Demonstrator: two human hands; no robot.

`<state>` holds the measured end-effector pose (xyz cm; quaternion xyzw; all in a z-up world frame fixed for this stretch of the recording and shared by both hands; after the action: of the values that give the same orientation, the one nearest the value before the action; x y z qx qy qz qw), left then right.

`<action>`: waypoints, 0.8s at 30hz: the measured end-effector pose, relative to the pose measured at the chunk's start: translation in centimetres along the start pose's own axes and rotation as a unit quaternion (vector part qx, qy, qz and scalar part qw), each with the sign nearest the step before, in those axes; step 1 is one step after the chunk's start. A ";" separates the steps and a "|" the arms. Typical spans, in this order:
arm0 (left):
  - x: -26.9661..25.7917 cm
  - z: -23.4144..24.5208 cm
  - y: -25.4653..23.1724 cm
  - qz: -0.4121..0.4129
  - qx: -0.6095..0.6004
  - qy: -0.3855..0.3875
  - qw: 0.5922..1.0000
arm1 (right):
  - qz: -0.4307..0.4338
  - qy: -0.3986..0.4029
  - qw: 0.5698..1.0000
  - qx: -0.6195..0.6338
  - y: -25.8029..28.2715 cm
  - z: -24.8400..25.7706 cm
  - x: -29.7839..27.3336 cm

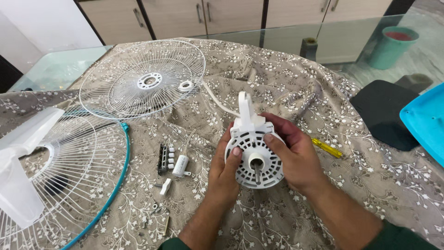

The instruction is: The person assembles an electric fan by inserting a white plastic knob into the motor housing, attaching the rear grille, and securing it with a screw and screwdriver. The person handles the motor housing, knob, rear grille, screw, and screwdriver on a table with other fan parts nearby.

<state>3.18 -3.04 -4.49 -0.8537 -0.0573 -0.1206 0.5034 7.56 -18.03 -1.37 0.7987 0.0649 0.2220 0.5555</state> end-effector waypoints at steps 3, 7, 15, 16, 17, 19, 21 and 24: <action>0.7 -1.1 -0.7 0.038 -0.001 -0.040 0.998 | -0.028 -0.043 0.998 0.047 0.7 0.2 0.6; 1.0 -2.3 -1.4 0.124 0.009 -0.080 0.989 | -0.113 -0.130 0.983 0.064 1.5 0.8 0.5; 4.6 -1.6 -1.9 0.130 0.009 -0.033 0.991 | -0.157 -0.160 0.970 0.099 1.2 1.3 2.6; 4.9 -1.1 -1.7 0.135 0.016 -0.042 0.990 | -0.149 -0.145 0.972 0.109 1.0 1.3 3.2; 5.3 -0.7 -1.5 0.139 0.023 -0.052 0.989 | -0.141 -0.130 0.974 0.120 0.7 1.3 3.7; 5.8 0.0 -0.9 0.159 0.011 -0.050 0.986 | -0.140 -0.129 0.974 0.122 0.1 1.8 4.3; 6.5 0.4 -0.5 0.168 0.010 -0.045 0.985 | -0.140 -0.137 0.973 0.119 -0.6 2.3 4.8; 7.0 0.7 0.0 0.172 0.021 -0.044 0.984 | -0.137 -0.154 0.972 0.112 -1.3 3.1 4.9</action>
<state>9.98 -2.62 -2.97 -0.8443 0.0656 0.0069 0.5318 13.43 -18.51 -2.06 0.8640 0.1122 0.0092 0.4907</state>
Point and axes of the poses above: each hand's wrist, its own x-axis towards the middle knuckle, its own z-axis out of the back of the hand, y = z × x, the point moved 4 cm from there along x, towards the middle knuckle, and after that the axes turned 6 degrees about y, right-handed, at the moved point
